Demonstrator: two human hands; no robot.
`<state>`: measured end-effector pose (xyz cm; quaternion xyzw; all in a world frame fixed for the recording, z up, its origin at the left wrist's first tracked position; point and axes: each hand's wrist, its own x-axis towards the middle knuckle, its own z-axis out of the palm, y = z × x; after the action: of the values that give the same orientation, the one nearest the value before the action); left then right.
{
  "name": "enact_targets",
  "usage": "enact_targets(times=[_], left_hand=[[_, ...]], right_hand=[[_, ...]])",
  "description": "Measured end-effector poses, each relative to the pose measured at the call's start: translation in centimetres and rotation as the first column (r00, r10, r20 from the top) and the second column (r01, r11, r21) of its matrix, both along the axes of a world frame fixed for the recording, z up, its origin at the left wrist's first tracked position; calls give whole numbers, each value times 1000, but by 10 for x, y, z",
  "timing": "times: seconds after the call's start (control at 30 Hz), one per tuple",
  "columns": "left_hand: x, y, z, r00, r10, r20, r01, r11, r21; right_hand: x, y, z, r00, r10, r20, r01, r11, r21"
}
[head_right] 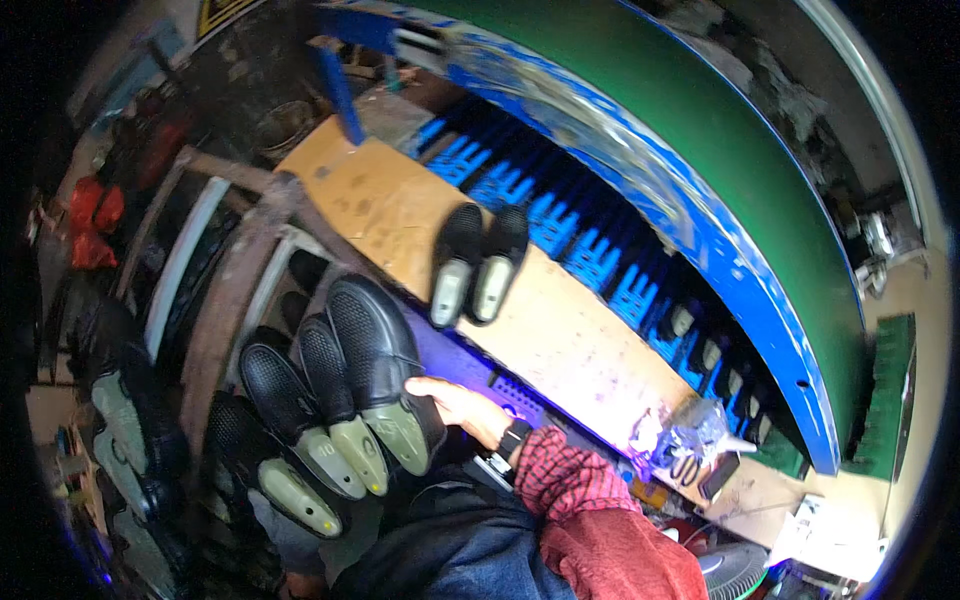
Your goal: Apply adhesive to the edge of shoe soles using a brush and organize finished components onto a drying rack.
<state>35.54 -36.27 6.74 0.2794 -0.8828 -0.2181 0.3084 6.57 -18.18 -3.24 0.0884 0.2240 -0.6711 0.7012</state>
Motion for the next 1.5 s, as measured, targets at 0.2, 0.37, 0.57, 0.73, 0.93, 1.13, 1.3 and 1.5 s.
enact_targets(times=[0.2, 0.37, 0.57, 0.73, 0.93, 1.13, 1.3, 1.5], left_hand=[[-86, 90, 3, 895, -316, -315, 350, 58, 935], [-219, 151, -42, 582, -775, -245, 588, 193, 786], [-363, 230, -89, 751, -378, -541, 105, -740, 664], [-378, 209, -114, 683, -626, 377, 356, 736, 576], [-291, 137, -63, 749, -531, 397, 411, 841, 352], [-94, 64, -16, 963, 67, 263, -165, 914, 370], [67, 19, 29, 663, 748, 29, -748, 663, 29], [196, -53, 27, 504, 844, -185, -805, 536, 255]], right_hand=[[9, 203, -25, 874, -480, 83, 487, 863, -133], [18, 335, -31, 480, -793, -376, 877, 436, 200], [9, 365, -50, 207, -901, -381, 975, 159, 153], [-10, 363, -56, 229, -799, -556, 951, 61, 303], [-16, 387, -53, 624, -324, -711, 757, 25, 653], [-58, 278, 16, -503, 604, -618, 845, 495, -204], [-85, 65, 89, -308, 138, -941, 262, 963, 56], [11, -163, 94, -38, -24, -999, -326, 945, -10]])
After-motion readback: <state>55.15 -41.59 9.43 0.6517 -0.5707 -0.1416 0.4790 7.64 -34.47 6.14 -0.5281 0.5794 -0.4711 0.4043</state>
